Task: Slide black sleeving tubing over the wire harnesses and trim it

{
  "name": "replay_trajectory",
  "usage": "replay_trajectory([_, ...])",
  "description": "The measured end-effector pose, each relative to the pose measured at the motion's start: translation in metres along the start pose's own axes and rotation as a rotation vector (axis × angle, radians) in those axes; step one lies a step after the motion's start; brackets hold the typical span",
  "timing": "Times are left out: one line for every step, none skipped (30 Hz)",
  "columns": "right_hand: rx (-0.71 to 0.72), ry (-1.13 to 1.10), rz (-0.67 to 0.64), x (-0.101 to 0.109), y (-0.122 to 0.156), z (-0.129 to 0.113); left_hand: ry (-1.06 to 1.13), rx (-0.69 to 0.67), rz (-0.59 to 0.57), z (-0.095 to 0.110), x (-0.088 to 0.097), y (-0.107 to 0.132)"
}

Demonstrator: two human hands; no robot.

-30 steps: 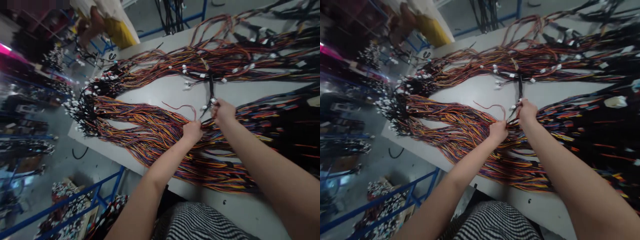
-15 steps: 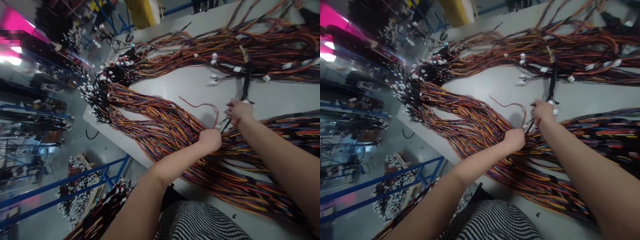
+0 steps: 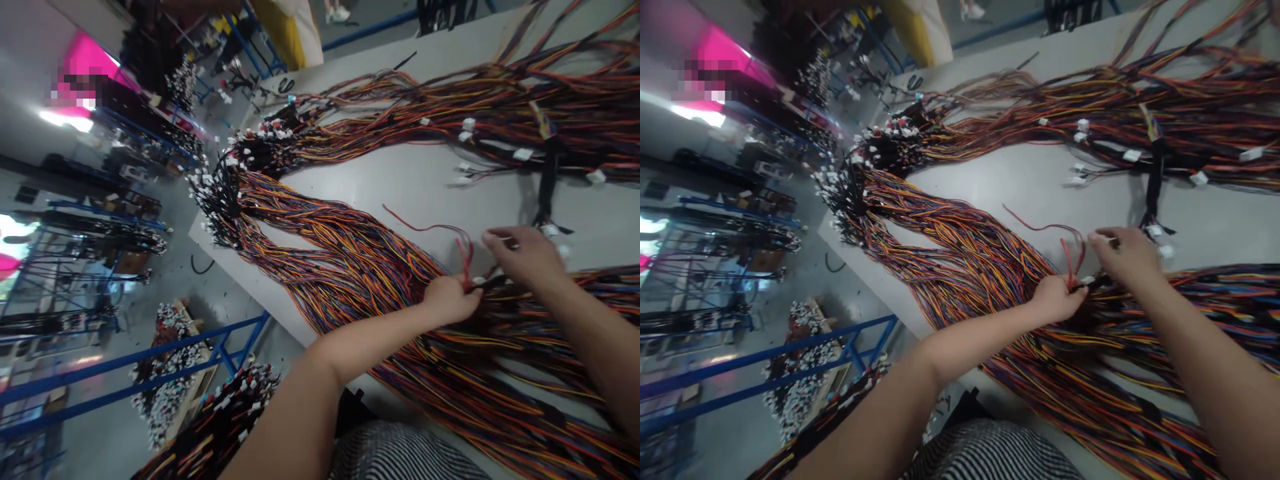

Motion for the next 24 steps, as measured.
replay_trajectory([0.061,-0.023,0.037,0.007,0.013,0.005,0.123,0.034,0.028,-0.007,-0.002,-0.003])
replay_trajectory([0.140,-0.053,0.048,0.012,0.028,0.009,0.247,0.062,0.051,-0.012,-0.005,-0.006])
replay_trajectory([0.225,-0.068,0.022,0.015,0.044,0.012,0.368,0.082,0.064,-0.016,-0.007,-0.008])
replay_trajectory([0.302,-0.045,-0.041,0.014,0.059,0.013,0.478,0.091,0.069,-0.018,-0.009,-0.009])
replay_trajectory([0.358,0.007,-0.127,0.011,0.073,0.013,0.568,0.092,0.066,-0.019,-0.010,-0.010])
replay_trajectory([0.379,0.084,-0.207,0.007,0.083,0.011,0.629,0.084,0.055,-0.019,-0.010,-0.009])
replay_trajectory([0.370,0.174,-0.263,0.003,0.089,0.009,0.660,0.075,0.037,-0.018,-0.009,-0.009])
replay_trajectory([0.341,0.259,-0.298,0.001,0.090,0.007,0.661,0.071,0.014,-0.016,-0.007,-0.007])
replay_trajectory([0.312,0.325,-0.327,-0.002,0.089,0.003,0.630,0.073,-0.015,-0.015,-0.006,-0.006])
replay_trajectory([0.290,0.372,-0.355,-0.003,0.086,0.000,0.571,0.071,-0.044,-0.013,-0.004,-0.004])
replay_trajectory([0.280,0.404,-0.382,-0.004,0.082,-0.004,0.485,0.062,-0.070,-0.011,-0.002,-0.002])
replay_trajectory([0.280,0.428,-0.407,-0.004,0.078,-0.008,0.388,0.043,-0.085,-0.010,0.000,0.001])
replay_trajectory([0.283,0.448,-0.426,-0.004,0.074,-0.011,0.293,0.020,-0.094,-0.008,0.002,0.003])
replay_trajectory([0.285,0.466,-0.439,-0.003,0.071,-0.013,0.213,-0.005,-0.092,-0.008,0.003,0.005])
replay_trajectory([0.285,0.481,-0.448,-0.002,0.069,-0.015,0.160,-0.028,-0.085,-0.008,0.003,0.008])
replay_trajectory([0.281,0.491,-0.455,0.000,0.068,-0.017,0.138,-0.049,-0.071,-0.009,0.002,0.011])
replay_trajectory([0.273,0.494,-0.463,0.001,0.067,-0.019,0.146,-0.067,-0.058,-0.011,0.001,0.014])
replay_trajectory([0.266,0.490,-0.476,0.003,0.066,-0.020,0.176,-0.085,-0.046,-0.013,-0.001,0.017])
replay_trajectory([0.263,0.476,-0.491,0.004,0.065,-0.021,0.221,-0.102,-0.036,-0.016,-0.002,0.020])
replay_trajectory([0.265,0.457,-0.505,0.004,0.063,-0.022,0.272,-0.116,-0.025,-0.018,-0.004,0.022])
replay_trajectory([0.271,0.437,-0.516,0.004,0.061,-0.022,0.320,-0.124,-0.017,-0.020,-0.004,0.024])
replay_trajectory([0.282,0.417,-0.520,0.004,0.059,-0.022,0.354,-0.125,-0.012,-0.022,-0.004,0.025])
replay_trajectory([0.291,0.403,-0.520,0.004,0.057,-0.021,0.361,-0.124,-0.012,-0.022,-0.003,0.026])
replay_trajectory([0.295,0.394,-0.513,0.004,0.057,-0.021,0.327,-0.120,-0.015,-0.021,-0.002,0.026])
Point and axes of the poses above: each hand's wrist, its own y-axis away from the middle knuckle, its own x-axis out of the back of the hand, z = x × y, the point moved 4 cm from there along -y, towards the middle knuckle, and after that the axes turned 9 degrees about y, right-handed, at the moved point
